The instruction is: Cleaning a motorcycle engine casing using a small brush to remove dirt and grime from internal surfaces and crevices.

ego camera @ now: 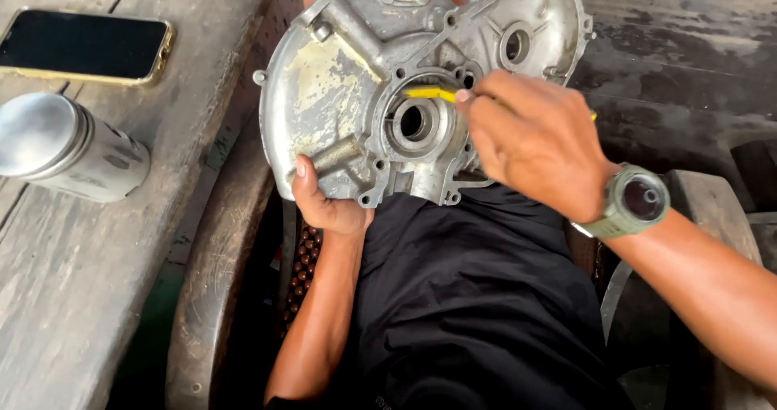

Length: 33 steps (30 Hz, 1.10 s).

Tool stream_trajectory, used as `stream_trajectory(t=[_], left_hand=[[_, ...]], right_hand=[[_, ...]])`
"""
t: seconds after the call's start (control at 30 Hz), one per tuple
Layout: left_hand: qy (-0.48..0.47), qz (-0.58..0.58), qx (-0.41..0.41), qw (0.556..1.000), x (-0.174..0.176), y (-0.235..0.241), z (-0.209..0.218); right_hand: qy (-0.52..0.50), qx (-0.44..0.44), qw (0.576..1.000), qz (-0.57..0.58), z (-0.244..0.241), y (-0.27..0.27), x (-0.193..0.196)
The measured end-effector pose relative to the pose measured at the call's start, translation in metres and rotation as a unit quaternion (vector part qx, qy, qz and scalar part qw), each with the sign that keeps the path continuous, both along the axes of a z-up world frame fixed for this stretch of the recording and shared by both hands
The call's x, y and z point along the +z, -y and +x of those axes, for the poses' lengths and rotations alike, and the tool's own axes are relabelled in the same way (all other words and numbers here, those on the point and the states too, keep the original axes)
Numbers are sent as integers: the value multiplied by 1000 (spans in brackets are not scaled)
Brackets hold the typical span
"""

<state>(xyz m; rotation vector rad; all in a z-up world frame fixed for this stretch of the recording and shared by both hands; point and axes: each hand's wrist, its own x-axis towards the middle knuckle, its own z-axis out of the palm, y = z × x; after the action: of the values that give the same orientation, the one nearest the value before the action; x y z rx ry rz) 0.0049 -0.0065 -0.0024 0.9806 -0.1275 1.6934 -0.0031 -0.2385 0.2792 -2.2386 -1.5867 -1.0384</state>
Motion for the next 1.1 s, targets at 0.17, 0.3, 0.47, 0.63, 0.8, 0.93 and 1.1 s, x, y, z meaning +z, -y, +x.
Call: stream_trajectory(t=[0.17, 0.3, 0.47, 0.63, 0.8, 0.93, 1.1], left_hand=[[15, -89, -110, 990, 11, -4, -6], [-29, 69, 85, 994, 19, 0, -7], [3, 51, 67, 996, 1, -8, 0], [-26, 67, 126, 989, 1, -3, -3], [-6, 10, 65, 998, -1, -3, 0], [0, 34, 47, 998, 11, 1, -5], [20, -178, -238, 955, 60, 8, -21]], right_hand=[[8, 23, 999, -21, 2, -12, -6], [21, 22, 1000, -2, 2, -3, 2], [35, 27, 999, -24, 7, -8, -6], [24, 8, 1000, -4, 2, -3, -8], [21, 6, 999, -46, 6, -7, -10], [16, -25, 999, -29, -8, 1, 0], [-50, 18, 998, -36, -3, -7, 0]])
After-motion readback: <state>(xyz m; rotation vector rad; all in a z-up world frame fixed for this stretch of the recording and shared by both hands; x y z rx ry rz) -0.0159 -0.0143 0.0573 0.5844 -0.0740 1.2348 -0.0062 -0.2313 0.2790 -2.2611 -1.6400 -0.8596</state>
